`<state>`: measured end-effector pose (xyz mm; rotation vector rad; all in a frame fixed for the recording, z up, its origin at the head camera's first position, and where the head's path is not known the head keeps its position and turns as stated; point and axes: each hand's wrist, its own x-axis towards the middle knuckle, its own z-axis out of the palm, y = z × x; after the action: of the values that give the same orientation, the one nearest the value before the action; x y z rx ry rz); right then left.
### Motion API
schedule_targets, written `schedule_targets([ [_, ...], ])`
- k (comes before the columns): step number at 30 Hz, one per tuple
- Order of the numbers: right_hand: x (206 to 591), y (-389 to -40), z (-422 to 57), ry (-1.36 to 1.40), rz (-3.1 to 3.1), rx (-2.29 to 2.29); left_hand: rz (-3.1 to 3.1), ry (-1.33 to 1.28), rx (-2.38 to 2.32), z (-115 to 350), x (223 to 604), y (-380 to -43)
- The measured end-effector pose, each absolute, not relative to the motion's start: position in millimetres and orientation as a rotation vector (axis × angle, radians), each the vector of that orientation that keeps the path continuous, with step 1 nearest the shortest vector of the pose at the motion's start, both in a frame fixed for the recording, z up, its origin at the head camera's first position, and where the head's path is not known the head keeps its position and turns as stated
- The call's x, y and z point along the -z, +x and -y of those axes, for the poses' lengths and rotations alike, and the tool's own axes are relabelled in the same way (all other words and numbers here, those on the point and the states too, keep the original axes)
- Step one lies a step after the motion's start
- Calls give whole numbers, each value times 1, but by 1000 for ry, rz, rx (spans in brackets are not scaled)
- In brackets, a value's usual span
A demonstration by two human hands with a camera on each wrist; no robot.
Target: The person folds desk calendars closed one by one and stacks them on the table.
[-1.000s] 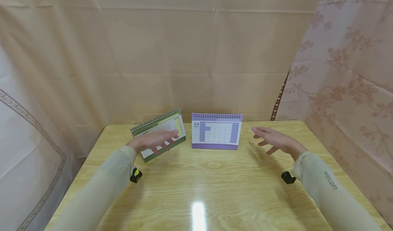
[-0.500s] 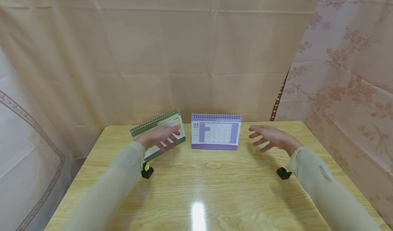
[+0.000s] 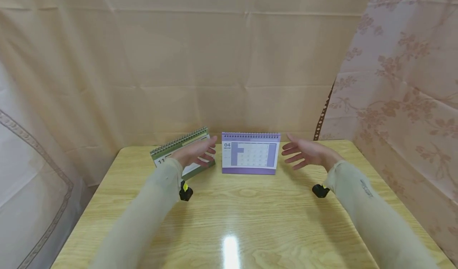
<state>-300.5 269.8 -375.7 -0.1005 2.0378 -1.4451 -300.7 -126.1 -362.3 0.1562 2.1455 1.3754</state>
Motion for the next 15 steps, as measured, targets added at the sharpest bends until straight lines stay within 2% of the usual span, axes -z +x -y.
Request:
schedule_targets([
  [15, 371, -313, -249, -84, -2018, 1479, -2072, 71, -1666, 95, 359, -313],
])
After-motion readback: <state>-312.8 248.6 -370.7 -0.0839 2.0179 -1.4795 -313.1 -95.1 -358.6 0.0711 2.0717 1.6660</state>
